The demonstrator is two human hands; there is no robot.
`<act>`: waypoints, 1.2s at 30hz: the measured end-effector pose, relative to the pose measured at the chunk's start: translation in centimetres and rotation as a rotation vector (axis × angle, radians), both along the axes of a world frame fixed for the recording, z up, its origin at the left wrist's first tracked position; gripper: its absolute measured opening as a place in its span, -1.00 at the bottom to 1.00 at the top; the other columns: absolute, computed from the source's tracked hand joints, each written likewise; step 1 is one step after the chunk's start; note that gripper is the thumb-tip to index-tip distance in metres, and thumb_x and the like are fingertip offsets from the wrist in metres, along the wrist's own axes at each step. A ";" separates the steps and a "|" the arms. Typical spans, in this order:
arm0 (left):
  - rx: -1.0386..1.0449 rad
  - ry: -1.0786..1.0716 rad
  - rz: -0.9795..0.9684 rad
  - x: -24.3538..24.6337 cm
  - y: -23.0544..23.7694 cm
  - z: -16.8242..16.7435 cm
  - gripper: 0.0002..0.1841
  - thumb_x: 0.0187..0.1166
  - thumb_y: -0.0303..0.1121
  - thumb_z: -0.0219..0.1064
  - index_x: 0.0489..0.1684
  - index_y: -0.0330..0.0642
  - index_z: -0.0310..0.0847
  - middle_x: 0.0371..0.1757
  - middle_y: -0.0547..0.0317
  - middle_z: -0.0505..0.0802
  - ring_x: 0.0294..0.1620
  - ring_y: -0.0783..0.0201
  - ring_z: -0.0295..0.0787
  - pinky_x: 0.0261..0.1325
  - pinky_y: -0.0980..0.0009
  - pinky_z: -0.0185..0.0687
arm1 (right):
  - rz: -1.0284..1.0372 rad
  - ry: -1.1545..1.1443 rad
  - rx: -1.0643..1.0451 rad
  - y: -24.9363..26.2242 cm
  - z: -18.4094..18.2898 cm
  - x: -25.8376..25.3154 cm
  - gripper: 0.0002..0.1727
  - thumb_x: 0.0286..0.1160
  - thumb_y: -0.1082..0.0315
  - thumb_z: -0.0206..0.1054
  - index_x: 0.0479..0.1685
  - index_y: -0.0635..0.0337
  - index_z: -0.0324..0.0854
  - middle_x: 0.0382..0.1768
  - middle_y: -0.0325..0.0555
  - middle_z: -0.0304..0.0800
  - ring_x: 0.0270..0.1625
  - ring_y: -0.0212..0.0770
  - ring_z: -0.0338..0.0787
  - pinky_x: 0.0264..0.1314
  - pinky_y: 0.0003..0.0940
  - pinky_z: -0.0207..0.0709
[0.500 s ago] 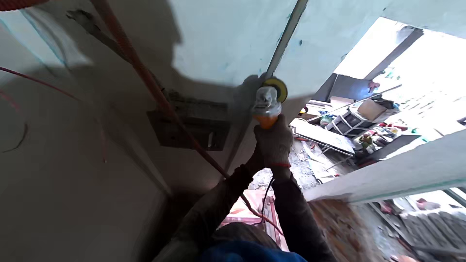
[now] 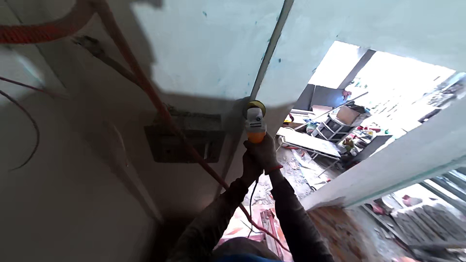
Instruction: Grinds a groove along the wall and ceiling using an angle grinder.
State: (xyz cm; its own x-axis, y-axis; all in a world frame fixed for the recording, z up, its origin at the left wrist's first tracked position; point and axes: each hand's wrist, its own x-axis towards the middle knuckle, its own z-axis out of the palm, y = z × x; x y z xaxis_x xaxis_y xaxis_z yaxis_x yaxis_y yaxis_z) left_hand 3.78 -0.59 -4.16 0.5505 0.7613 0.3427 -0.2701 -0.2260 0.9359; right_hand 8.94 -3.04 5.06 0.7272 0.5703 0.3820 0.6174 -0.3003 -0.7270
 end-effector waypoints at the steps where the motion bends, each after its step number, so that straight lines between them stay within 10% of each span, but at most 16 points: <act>1: 0.027 0.032 0.016 -0.2 0.5 1.2 -0.47 0.30 -0.36 0.53 0.22 -0.51 0.59 -0.02 -0.04 0.87 0.05 0.31 0.82 0.26 0.31 0.72 | 0.012 0.002 0.028 0.4 0.9 0.0 -0.31 -0.11 -0.01 0.73 0.09 0.15 0.71 -0.16 -0.19 0.88 -0.07 -0.30 0.87 0.08 -0.15 0.79; 10: 0.172 0.109 0.044 0.1 4.5 13.7 -0.41 0.27 -0.31 0.62 0.32 -0.28 0.55 -0.13 -0.09 0.85 -0.13 0.06 0.84 -0.03 0.00 0.79 | 0.107 -0.015 0.206 1.0 11.2 -0.4 -0.46 0.08 0.02 0.65 0.06 0.02 0.66 -0.37 -0.11 0.79 -0.41 -0.13 0.79 -0.47 -0.04 0.66; 20: 0.088 0.166 0.043 -0.8 2.2 2.7 -0.36 0.24 -0.16 0.58 0.29 -0.34 0.60 -0.06 0.00 0.88 -0.01 0.20 0.85 0.17 0.10 0.78 | 0.061 0.129 0.198 1.2 1.5 0.1 -0.40 -0.08 0.07 0.77 -0.03 0.19 0.69 -0.25 -0.19 0.88 -0.18 -0.30 0.89 -0.04 -0.21 0.85; 26: 0.155 0.181 0.050 -0.5 4.8 10.6 -0.37 0.27 -0.22 0.58 0.33 -0.35 0.56 -0.02 -0.03 0.87 0.03 0.16 0.84 0.20 0.11 0.75 | 0.049 -0.014 0.223 2.9 8.2 0.6 -0.46 -0.04 0.03 0.72 -0.06 0.07 0.70 -0.32 -0.19 0.84 -0.25 -0.23 0.86 -0.17 -0.04 0.80; 36: 0.402 0.277 0.059 0.6 7.6 13.0 -0.40 0.28 -0.09 0.53 0.34 -0.13 0.62 -0.02 0.06 0.87 0.02 0.18 0.83 0.18 0.08 0.76 | -0.024 0.129 0.527 4.2 9.5 1.5 -0.44 -0.02 0.11 0.74 0.01 0.09 0.67 -0.31 -0.15 0.85 -0.29 -0.18 0.87 -0.27 -0.06 0.79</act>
State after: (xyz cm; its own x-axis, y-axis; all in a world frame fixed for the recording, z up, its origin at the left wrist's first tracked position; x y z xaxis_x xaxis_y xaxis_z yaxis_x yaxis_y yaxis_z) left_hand 4.42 7.02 8.87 0.6224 0.6310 0.4631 0.0003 -0.5919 0.8060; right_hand 10.47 1.20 14.54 0.7976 0.3085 0.5184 0.5106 0.1123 -0.8524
